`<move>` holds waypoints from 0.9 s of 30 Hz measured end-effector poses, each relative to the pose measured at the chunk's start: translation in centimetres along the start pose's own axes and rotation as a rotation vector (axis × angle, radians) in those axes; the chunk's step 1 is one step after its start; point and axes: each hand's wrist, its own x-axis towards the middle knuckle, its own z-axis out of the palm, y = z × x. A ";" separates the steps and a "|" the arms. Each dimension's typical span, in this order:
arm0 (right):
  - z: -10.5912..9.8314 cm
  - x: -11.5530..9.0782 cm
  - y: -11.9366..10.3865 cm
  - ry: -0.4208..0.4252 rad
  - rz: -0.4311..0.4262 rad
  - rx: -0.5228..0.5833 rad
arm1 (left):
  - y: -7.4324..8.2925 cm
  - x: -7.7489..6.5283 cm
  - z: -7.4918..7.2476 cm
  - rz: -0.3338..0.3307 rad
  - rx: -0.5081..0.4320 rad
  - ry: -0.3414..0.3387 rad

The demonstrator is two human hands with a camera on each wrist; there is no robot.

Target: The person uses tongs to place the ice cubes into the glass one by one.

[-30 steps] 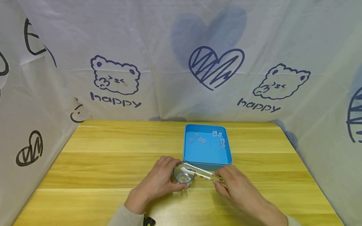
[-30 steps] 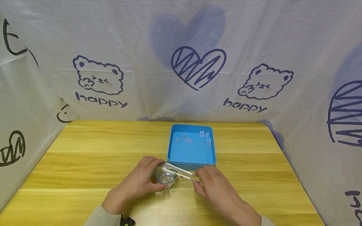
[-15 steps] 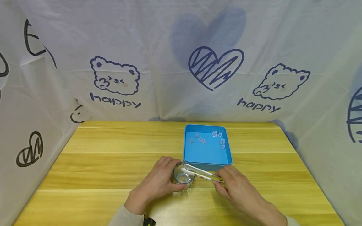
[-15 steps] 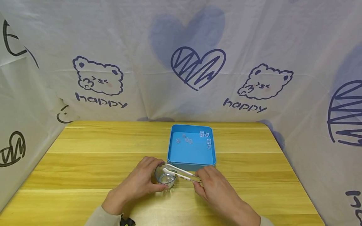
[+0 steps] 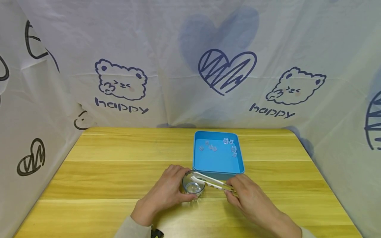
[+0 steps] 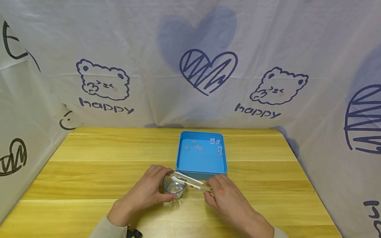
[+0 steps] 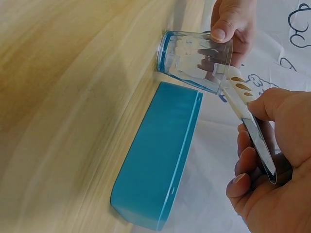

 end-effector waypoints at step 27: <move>-0.1 -0.1 -0.2 -0.007 0.018 0.006 | 0.1 0.0 -0.2 -0.003 0.002 -0.005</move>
